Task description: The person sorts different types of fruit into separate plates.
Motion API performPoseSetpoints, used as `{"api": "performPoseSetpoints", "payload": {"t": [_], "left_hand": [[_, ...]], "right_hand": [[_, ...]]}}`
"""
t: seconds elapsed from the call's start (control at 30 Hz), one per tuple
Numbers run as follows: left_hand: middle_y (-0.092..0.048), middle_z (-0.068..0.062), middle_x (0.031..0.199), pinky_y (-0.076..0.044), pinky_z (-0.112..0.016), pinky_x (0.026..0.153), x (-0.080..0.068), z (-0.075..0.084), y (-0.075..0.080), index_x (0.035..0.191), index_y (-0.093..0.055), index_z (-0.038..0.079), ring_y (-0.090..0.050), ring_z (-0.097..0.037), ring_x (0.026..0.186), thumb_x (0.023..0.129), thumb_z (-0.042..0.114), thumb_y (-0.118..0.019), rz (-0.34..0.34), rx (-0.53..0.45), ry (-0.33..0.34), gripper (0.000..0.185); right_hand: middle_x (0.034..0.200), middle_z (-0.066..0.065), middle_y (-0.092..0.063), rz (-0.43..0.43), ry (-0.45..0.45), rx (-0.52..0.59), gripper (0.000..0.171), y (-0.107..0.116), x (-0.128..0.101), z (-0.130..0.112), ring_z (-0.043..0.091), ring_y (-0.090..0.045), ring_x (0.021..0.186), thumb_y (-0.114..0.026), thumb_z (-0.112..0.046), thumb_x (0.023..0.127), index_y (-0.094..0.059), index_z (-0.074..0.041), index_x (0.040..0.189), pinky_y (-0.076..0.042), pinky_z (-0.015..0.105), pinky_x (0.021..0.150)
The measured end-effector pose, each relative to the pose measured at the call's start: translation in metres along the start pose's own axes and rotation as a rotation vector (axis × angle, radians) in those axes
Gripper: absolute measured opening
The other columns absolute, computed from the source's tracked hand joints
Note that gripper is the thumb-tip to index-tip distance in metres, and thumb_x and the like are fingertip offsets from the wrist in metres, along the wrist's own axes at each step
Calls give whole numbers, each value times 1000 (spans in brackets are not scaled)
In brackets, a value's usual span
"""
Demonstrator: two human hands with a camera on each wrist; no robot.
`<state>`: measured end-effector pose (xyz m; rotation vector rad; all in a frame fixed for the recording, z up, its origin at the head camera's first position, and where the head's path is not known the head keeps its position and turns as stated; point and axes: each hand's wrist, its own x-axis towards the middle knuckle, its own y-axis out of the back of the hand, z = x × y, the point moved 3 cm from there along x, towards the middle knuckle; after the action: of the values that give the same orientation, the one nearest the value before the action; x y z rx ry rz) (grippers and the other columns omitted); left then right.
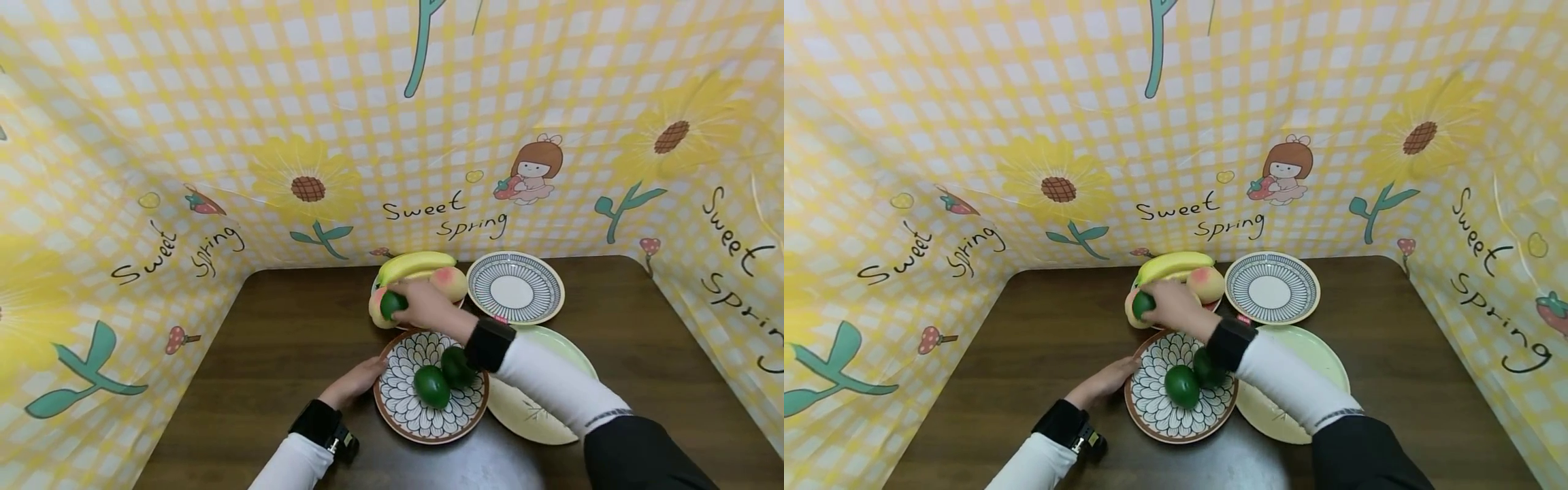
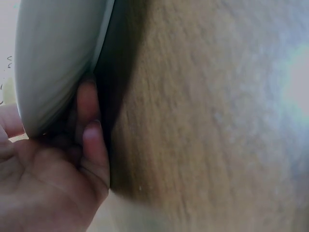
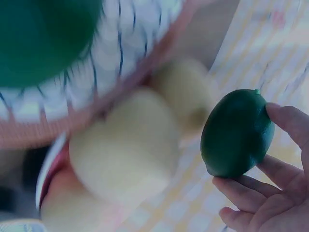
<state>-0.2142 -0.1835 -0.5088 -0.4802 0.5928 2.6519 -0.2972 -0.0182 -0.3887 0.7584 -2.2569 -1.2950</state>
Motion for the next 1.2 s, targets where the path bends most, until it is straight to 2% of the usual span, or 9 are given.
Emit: {"api": "performPoseSetpoints", "payload": {"t": [0.1, 0.23, 0.37, 0.5, 0.73, 0.83, 0.97, 1.13, 1.2], "left_hand": [[-65, -23, 128, -47, -33, 104, 2, -1, 1, 148, -43, -9, -65, -20, 112, 113, 27, -26, -49, -52, -33, 53], [-70, -3, 98, -51, -20, 75, 2, -4, 4, 144, -41, -14, -64, -2, 79, 113, 24, -24, -96, -132, -48, 52], [-68, 0, 101, -52, -20, 76, 2, -5, 4, 137, -44, -15, -63, -2, 83, 113, 25, -26, -94, -138, -46, 50], [-67, -7, 108, -51, -20, 79, 4, -5, 2, 133, -47, -13, -63, -4, 87, 113, 26, -26, -69, -122, -38, 49], [-68, -3, 105, -53, -21, 77, 7, -7, -1, 137, -44, -14, -64, -3, 85, 113, 26, -25, -106, -163, -42, 50], [-66, 2, 98, -53, -21, 75, 8, -10, -2, 136, -45, -13, -64, -2, 81, 113, 25, -25, -116, -185, -36, 49], [-63, 6, 92, -51, -21, 74, 7, -10, -3, 133, -46, -13, -61, -2, 78, 113, 25, -27, -106, -187, -47, 48], [-66, -5, 103, -51, -22, 76, 3, -7, -1, 139, -41, -17, -62, -4, 81, 113, 25, -26, -98, -156, -70, 52], [-64, -13, 113, -50, -22, 82, 1, -6, 2, 140, -41, -18, -62, -8, 90, 113, 25, -27, -65, -122, -68, 52]], "right_hand": [[143, 20, -62, -79, 93, -18, 59, -14, -29, -14, 35, -63, 125, -77, -19, 89, -59, -3, 142, -49, 48, 107], [143, 14, -63, -186, 293, -221, 58, -40, -62, -28, 29, -62, 129, -80, -23, 85, -63, -10, 140, -48, 45, 110], [143, 5, -64, -256, 455, -424, 58, -61, -81, -35, 17, -59, 135, -82, -30, 86, -64, -19, 139, -45, 40, 116], [143, 2, -64, -285, 465, -458, 55, -69, -86, -34, 13, -57, 136, -82, -32, 87, -65, -22, 138, -44, 38, 117], [148, 8, -58, -258, 434, -335, 62, -72, -91, -22, 21, -57, 135, -81, -33, 88, -58, -18, 144, -48, 35, 112], [157, 15, -49, -223, 350, -228, 67, -66, -101, -14, 28, -52, 142, -77, -37, 91, -51, -18, 150, -47, 40, 114], [158, 22, -44, -75, 149, -89, 67, -36, -126, 10, 40, -50, 142, -73, -38, 93, -50, -12, 151, -47, 53, 112], [150, 31, -48, 185, -166, 13, 61, 10, -177, 70, 51, -51, 135, -71, -28, 95, -51, 0, 146, -47, 64, 106], [145, 35, -49, 225, -310, 26, 59, 19, -203, 99, 55, -50, 132, -69, -26, 98, -50, 4, 145, -46, 66, 104]]}}
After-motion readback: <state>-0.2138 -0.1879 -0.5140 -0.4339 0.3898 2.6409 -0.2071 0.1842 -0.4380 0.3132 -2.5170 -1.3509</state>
